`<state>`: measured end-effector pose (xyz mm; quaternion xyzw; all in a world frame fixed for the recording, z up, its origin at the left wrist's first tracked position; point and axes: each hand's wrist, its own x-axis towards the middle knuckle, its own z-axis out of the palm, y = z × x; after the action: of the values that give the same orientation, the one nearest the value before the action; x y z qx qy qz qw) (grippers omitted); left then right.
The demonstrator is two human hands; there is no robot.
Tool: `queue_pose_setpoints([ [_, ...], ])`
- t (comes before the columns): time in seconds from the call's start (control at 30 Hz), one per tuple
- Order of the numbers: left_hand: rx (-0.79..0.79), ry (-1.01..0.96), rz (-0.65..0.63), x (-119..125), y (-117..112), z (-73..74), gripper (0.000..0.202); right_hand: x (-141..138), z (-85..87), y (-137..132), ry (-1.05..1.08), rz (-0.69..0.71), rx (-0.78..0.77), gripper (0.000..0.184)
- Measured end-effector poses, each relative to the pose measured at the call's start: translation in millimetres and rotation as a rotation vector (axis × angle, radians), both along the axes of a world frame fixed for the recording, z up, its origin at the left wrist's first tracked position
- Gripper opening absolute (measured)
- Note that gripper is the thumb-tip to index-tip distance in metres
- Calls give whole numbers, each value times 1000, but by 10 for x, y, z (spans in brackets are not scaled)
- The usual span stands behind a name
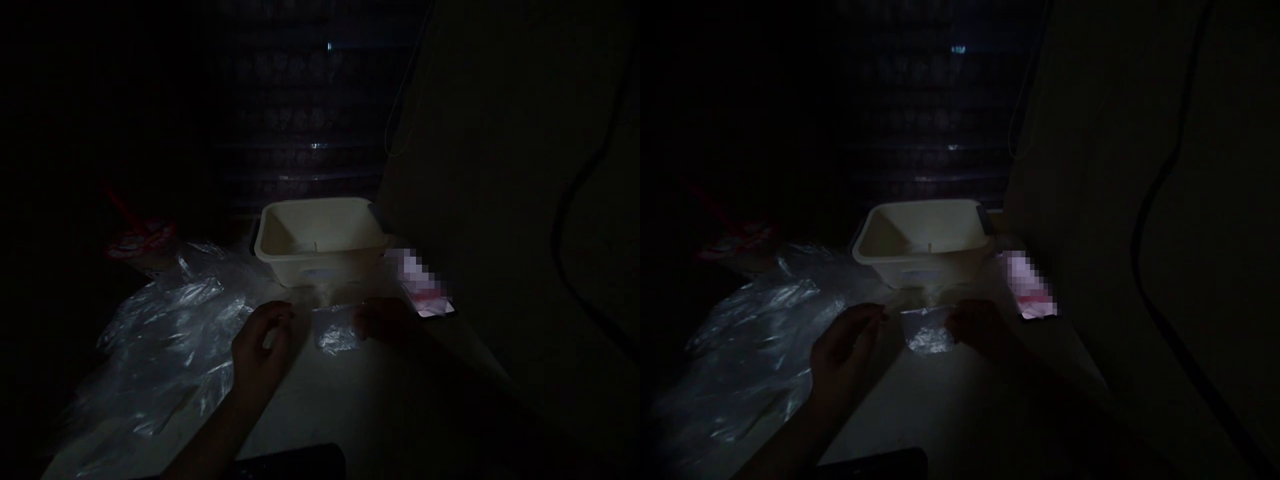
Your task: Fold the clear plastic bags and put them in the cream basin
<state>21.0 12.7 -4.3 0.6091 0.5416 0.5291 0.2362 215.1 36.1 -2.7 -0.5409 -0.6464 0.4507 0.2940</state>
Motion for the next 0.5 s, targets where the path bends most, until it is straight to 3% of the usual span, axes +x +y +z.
queue_pose_setpoints([
  [0.1,210,158,63,-126,173,164,11,1,234,71,135,-76,2,13],
  [0.17,260,166,87,-204,359,220,16,-9,429,164,196,-75,40,11],
  [0.33,79,-55,85,-278,760,145,26,-91,860,554,248,-48,135,11],
  [0.43,51,-72,78,-251,809,60,22,-181,917,872,359,-135,48,10],
  [0.5,58,-68,74,-212,779,18,18,-251,863,1088,443,-191,-160,15],
])
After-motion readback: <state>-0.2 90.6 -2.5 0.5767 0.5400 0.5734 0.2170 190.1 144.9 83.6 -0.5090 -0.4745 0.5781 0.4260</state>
